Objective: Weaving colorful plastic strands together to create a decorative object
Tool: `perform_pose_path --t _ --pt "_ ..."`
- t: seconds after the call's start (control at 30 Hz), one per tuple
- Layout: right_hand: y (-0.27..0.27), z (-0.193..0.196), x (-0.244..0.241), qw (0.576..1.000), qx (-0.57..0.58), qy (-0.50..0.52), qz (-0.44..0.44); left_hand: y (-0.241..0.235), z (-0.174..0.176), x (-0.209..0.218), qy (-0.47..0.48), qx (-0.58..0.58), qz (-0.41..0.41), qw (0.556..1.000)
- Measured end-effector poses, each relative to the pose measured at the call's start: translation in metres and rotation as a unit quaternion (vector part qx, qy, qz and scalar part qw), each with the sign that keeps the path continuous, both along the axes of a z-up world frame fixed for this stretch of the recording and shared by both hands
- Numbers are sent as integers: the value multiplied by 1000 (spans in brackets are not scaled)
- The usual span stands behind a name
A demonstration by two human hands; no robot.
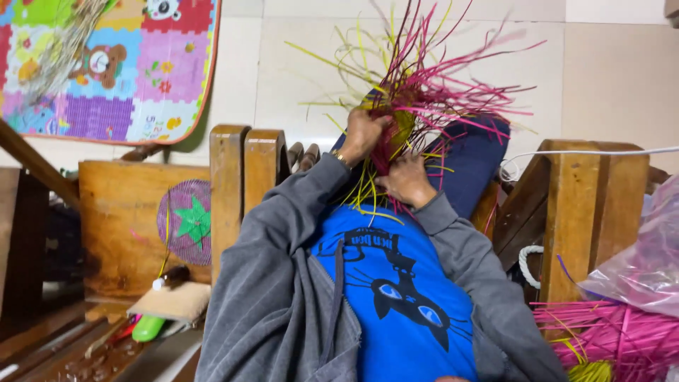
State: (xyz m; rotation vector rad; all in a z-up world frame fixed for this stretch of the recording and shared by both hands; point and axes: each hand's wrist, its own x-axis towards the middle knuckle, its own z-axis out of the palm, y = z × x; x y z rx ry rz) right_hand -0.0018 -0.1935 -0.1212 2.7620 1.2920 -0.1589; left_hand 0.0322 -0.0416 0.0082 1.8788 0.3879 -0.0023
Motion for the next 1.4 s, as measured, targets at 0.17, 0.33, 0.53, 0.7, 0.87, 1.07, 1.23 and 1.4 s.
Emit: perform_pose_path --t 0.17,0.33,0.53,0.7,0.87,1.07,1.23,1.4 --pt "-3 70 1 975 -2 174 -140 2 -38 13 2 23 -69 997" --pt "-27 143 26 929 253 232 -140 -6 -47 13 0 39 -122 992" --pt "-18 95 58 771 573 146 -237 -18 4 16 29 17 -106 994" --pt "-10 100 75 751 603 184 -198 -23 -10 27 -58 -86 -14 995" --pt "-15 112 83 765 579 231 -164 -20 -59 9 -125 -47 -10 991" --pt "-12 114 88 752 595 252 -131 -16 -38 20 -137 92 -67 984" --pt "-12 90 82 751 605 202 -169 -5 -64 34 -26 66 -79 994" --pt "22 139 59 783 595 123 -133 10 -97 47 76 -91 -109 987"
